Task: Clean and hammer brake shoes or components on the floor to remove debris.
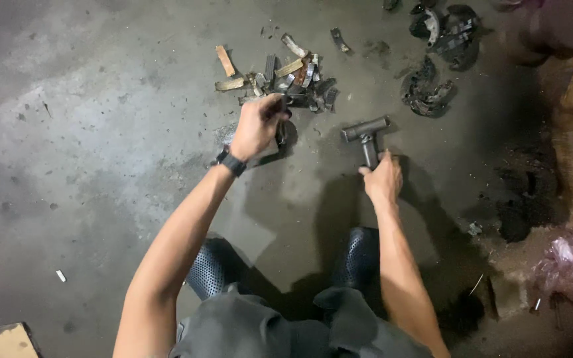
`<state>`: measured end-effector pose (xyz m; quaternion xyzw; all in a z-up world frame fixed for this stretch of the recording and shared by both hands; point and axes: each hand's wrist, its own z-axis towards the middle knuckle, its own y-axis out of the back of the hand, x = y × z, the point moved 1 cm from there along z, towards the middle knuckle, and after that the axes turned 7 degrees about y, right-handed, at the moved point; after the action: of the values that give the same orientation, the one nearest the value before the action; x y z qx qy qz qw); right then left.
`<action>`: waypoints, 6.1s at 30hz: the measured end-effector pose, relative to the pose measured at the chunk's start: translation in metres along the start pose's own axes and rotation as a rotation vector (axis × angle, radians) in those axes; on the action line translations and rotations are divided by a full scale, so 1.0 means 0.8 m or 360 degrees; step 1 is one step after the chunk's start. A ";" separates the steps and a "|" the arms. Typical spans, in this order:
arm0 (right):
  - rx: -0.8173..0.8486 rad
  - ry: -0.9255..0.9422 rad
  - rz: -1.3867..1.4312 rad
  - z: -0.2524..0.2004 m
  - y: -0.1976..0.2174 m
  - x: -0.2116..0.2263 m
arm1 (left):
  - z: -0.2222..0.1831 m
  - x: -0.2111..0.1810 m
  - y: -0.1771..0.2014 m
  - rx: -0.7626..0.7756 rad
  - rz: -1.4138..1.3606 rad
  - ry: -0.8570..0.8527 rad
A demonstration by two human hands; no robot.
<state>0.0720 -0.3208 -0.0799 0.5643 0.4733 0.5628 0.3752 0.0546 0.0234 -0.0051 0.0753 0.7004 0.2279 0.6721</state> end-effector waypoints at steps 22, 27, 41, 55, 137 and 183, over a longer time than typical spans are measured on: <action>0.0442 -0.0124 0.1768 -0.044 0.099 0.131 | 0.009 0.001 -0.022 0.0523 0.0144 -0.0047; 0.0475 -0.0129 0.1754 -0.048 0.106 0.141 | 0.009 0.001 -0.021 0.0522 0.0163 -0.0089; 0.0234 0.0180 0.1675 -0.046 0.179 0.168 | 0.012 -0.007 -0.025 0.0693 0.0250 -0.0183; -0.0087 0.0749 0.1157 -0.026 0.166 0.157 | 0.009 -0.002 -0.023 0.0719 0.0308 -0.0188; 0.0231 0.0529 0.1379 0.022 0.207 0.209 | 0.021 0.028 -0.006 0.0307 0.0212 0.0007; 0.0275 0.0188 0.1572 -0.024 0.162 0.158 | 0.002 -0.014 -0.002 0.0626 0.0213 0.0095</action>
<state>0.0570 -0.2373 0.0810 0.7172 0.2151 0.6627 -0.0115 0.0577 0.0177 0.0040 0.2445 0.7444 0.1330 0.6069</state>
